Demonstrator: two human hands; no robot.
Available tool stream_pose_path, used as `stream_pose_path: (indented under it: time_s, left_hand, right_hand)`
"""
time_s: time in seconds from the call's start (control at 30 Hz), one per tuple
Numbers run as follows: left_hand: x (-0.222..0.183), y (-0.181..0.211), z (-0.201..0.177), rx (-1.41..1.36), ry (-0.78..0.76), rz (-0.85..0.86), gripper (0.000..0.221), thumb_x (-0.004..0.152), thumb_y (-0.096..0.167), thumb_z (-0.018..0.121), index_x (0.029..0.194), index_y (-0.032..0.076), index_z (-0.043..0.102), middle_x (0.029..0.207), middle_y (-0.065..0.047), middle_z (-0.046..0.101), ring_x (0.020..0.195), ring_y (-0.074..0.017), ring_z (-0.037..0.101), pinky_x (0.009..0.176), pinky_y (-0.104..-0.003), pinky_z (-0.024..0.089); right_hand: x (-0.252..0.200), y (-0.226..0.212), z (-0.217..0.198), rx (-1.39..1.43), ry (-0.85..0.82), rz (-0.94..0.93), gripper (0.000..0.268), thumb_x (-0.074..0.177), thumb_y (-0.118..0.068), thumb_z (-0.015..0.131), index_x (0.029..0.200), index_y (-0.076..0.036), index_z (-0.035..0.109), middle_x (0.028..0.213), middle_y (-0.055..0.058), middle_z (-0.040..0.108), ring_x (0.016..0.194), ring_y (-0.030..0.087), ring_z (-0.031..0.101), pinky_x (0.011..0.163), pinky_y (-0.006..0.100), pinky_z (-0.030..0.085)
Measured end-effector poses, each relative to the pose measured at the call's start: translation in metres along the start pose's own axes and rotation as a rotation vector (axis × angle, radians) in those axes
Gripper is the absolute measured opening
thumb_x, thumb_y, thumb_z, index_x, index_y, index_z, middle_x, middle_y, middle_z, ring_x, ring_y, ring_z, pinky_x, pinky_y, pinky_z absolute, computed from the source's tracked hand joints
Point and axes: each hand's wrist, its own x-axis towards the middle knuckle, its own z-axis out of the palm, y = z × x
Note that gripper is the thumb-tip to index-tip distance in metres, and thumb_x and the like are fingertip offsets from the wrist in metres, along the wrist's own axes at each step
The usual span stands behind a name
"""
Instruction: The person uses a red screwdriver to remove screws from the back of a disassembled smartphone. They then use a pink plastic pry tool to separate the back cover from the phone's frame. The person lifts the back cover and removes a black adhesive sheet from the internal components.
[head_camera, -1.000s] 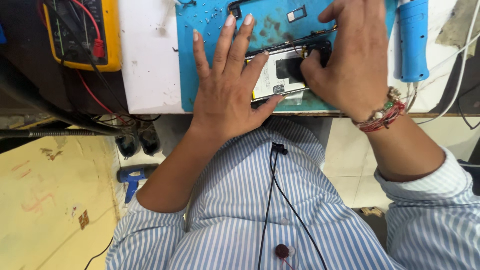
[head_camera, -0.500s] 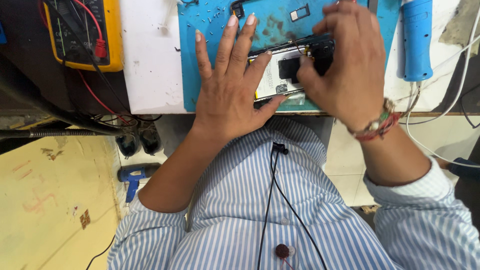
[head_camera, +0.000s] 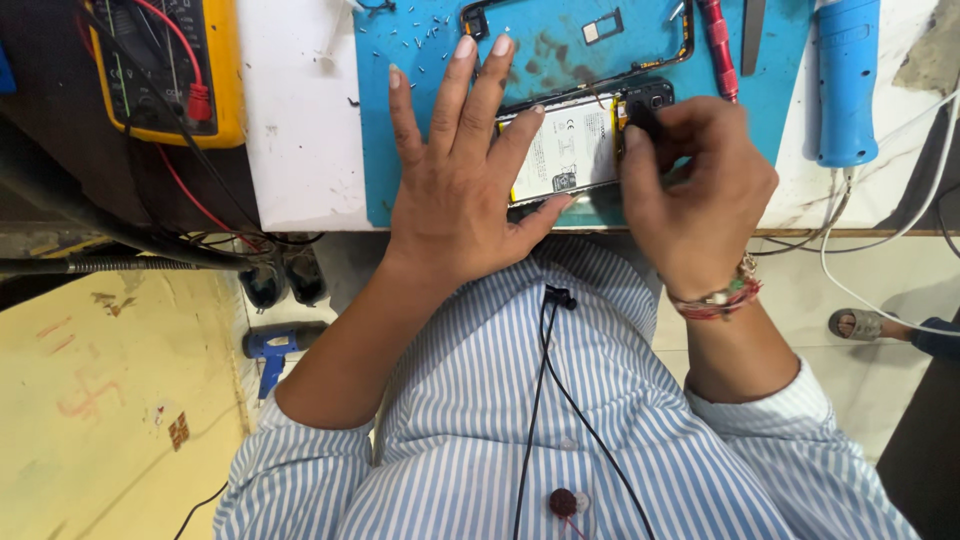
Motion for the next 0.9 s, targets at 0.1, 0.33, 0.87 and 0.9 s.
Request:
stream_pose_path:
  time_s: [0.1,0.33,0.87,0.9]
  left_hand:
    - [-0.003,0.0,0.0,0.009,0.014,0.009,0.066,0.097,0.06,0.074,0.137,0.007,0.068,0.172,-0.019,0.024,0.161,-0.0359,0.014,0.125,-0.071,-0.004]
    - [-0.004,0.003,0.0,0.132,0.071,0.107,0.064,0.098,0.055,0.071,0.133,0.001,0.067,0.159,-0.018,0.042,0.146,-0.032,0.034,0.124,-0.067,0.002]
    - [0.033,0.025,0.001,0.079,0.067,0.406,0.031,0.098,0.025,0.07,0.125,0.01,0.07,0.11,-0.005,0.061,0.104,-0.0222,0.057,0.099,-0.043,0.043]
    - [0.032,0.023,0.001,0.066,0.065,0.407,0.032,0.098,0.025,0.071,0.126,0.01,0.07,0.11,-0.005,0.061,0.104,-0.022,0.056,0.098,-0.043,0.043]
  right_hand:
    - [-0.005,0.015,0.003,0.43,0.027,0.216,0.03,0.104,0.003,0.076,0.12,-0.001,0.051,0.104,0.002,0.061,0.087,0.008,0.06,0.081,0.023,0.053]
    - [-0.02,0.054,0.008,0.806,-0.007,0.256,0.031,0.112,0.01,0.074,0.125,-0.002,0.048,0.104,0.002,0.057,0.086,0.005,0.054,0.085,0.019,0.05]
    - [-0.02,0.064,0.007,0.911,-0.047,0.283,0.03,0.109,0.012,0.073,0.123,-0.002,0.051,0.103,0.001,0.056,0.084,0.005,0.052,0.08,0.019,0.048]
    - [-0.021,0.064,0.006,0.899,-0.061,0.281,0.03,0.109,0.011,0.073,0.124,-0.001,0.051,0.104,0.001,0.056,0.084,0.005,0.052,0.08,0.018,0.048]
